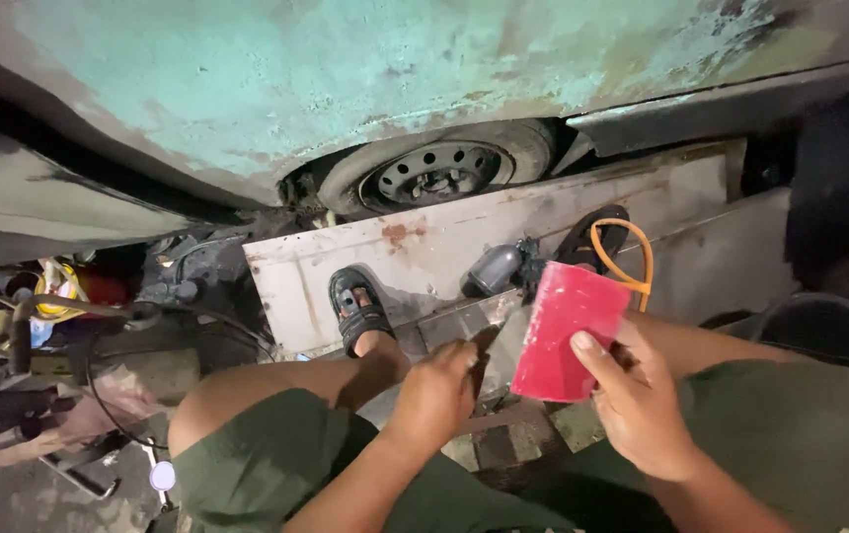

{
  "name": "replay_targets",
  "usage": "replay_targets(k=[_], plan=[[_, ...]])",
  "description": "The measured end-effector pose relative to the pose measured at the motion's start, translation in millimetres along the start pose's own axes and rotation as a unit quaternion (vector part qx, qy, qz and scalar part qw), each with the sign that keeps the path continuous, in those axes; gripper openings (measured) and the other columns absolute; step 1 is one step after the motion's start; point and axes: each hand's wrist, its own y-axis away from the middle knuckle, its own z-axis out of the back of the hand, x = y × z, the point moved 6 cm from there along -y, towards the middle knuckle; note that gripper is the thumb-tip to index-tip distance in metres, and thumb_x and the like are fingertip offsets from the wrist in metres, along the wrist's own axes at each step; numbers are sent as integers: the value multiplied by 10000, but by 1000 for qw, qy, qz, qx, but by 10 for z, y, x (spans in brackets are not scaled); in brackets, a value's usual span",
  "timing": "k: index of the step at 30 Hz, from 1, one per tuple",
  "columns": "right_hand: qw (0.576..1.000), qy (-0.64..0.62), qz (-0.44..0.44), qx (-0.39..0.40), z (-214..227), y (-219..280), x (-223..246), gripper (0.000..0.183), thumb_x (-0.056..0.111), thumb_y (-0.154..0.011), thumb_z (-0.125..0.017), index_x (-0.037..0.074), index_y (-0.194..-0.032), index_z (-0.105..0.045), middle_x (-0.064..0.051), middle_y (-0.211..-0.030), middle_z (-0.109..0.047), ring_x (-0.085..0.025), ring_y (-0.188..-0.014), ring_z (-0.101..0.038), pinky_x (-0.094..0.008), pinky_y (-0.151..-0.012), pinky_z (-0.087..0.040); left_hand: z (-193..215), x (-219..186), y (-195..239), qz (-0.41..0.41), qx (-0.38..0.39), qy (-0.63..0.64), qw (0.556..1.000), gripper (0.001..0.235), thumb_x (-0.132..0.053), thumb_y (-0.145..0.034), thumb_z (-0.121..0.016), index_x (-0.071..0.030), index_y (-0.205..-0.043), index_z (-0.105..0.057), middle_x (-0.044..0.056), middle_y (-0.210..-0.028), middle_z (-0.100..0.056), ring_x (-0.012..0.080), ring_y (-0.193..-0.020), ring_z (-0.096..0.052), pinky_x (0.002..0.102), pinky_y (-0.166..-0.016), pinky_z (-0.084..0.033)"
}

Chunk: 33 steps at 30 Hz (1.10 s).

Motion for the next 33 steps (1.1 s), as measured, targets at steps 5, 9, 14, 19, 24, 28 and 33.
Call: replay_targets(k=[5,9,14,19,24,28,33], plan=[[887,392,241,34,278,-13,130,349,245,-990,-616,113,-677,-534,81,-615,-374,-70,-605,-396,-267,-608,-349,-17,255,75,271,-22,487,830,378,-324,-1097,-519,-199,-795,-331,-40,-616,-258,94,-555,-271,365,-568,-207],[685,481,486,251,-261,225,399,335,105,-990,-594,105,-1321,-645,-115,-1380,-669,-320,-1317,-654,-458,-1135,-557,116,3,15,320,-34,715,621,259,-297,-1006,-610,-44,-1041,-567,151,-942,-677,291,-722,-679,383,-496,-630],[603,558,520,232,-129,157,150,385,220,-1008,-605,172,-1390,-600,-71,-1480,-586,-368,-1393,-563,-535,-1140,-469,299,-5,62,363,23,724,587,376,-320,-985,-596,-61,-1256,-629,131,-1120,-697,335,-1038,-711,445,-638,-659],[674,534,465,210,258,12,140,358,89,-1008,-525,86,-1347,-641,-132,-1429,-628,-346,-1376,-586,-507,-1194,-472,401,120,58,307,-70,721,618,325,-337,-951,-636,-83,-1135,-549,83,-1087,-645,278,-991,-670,419,-805,-585],[775,586,211,-103,1054,-224,-275,538,427,-922,-667,50,-566,-522,1,-474,-390,-116,-457,-361,-326,-473,-297,317,250,135,234,-110,537,803,441,-415,-1065,-553,-203,-760,-315,-80,-684,-249,66,-648,-279,311,-631,-258],[979,167,84,-75,841,-268,-392,339,149,-902,-688,-33,-1188,-668,-133,-1081,-675,-239,-995,-636,-363,-787,-536,286,71,74,149,-49,328,932,457,-459,-1047,-419,-30,-1205,-405,27,-617,-408,149,-533,-407,354,-502,-323],[999,-45,1,-18,491,-336,-554,378,143,-895,-691,-4,-1221,-570,-166,-1144,-634,-298,-1057,-646,-422,-826,-570,483,-279,35,-69,-143,174,972,410,-235,-1118,-460,-94,-1502,-490,147,-1352,-671,360,-1249,-624,525,-945,-576]])
